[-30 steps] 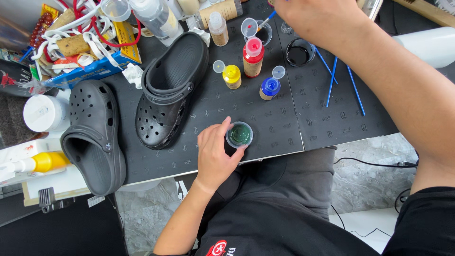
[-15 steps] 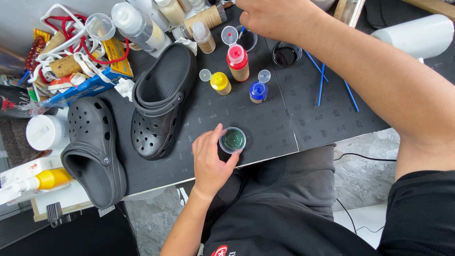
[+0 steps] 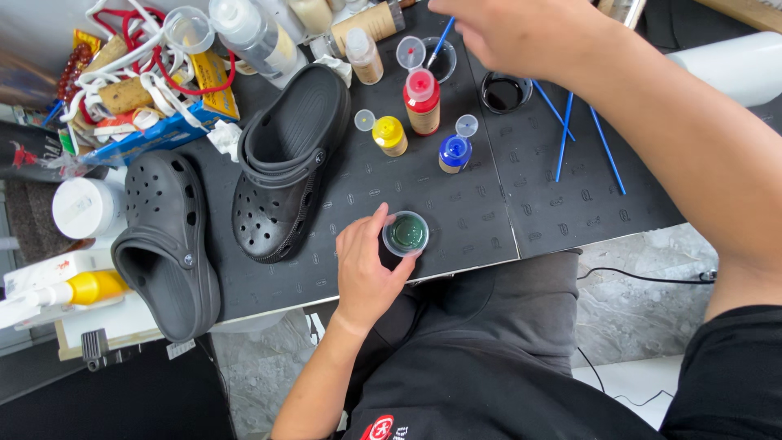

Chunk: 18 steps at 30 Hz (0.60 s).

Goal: The person mixes green paint in a small plastic cup using a brush, adds blue paint from a bottle into the cup, and stirs the mixture before wiping the brush with a cloth.

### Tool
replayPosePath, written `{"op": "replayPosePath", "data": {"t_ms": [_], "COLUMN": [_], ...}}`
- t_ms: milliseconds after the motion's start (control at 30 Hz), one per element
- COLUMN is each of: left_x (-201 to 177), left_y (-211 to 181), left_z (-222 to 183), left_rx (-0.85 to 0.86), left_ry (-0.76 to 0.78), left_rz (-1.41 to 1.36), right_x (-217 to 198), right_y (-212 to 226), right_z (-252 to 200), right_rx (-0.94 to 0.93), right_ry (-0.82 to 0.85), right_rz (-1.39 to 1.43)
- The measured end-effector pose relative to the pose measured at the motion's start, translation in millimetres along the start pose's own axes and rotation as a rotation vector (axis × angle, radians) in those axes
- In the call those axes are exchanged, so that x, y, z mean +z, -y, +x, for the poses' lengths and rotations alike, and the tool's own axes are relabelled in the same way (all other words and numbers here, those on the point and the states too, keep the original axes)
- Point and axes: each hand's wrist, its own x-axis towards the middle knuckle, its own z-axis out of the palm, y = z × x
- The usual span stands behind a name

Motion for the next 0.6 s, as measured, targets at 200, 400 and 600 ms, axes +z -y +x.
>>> {"op": "replayPosePath", "data": {"t_ms": [200, 400, 600], "left_x": [-12, -38, -9], "left_y": [0, 1, 28], "left_z": [5, 17, 69], "left_rx": [-0.03, -0.116, -0.26], "left_ry": [0.064, 0.03, -0.01], "left_rz": [-0.079, -0.258, -0.386], "right_x": [-16, 3, 7], "right_y": [26, 38, 48], "right_z": [-8, -2, -5], "right_rx": [0.187, 0.272, 0.302], "right_ry": [0.166, 0.147, 0.109], "right_rz": [0.76, 0.941, 1.108]}}
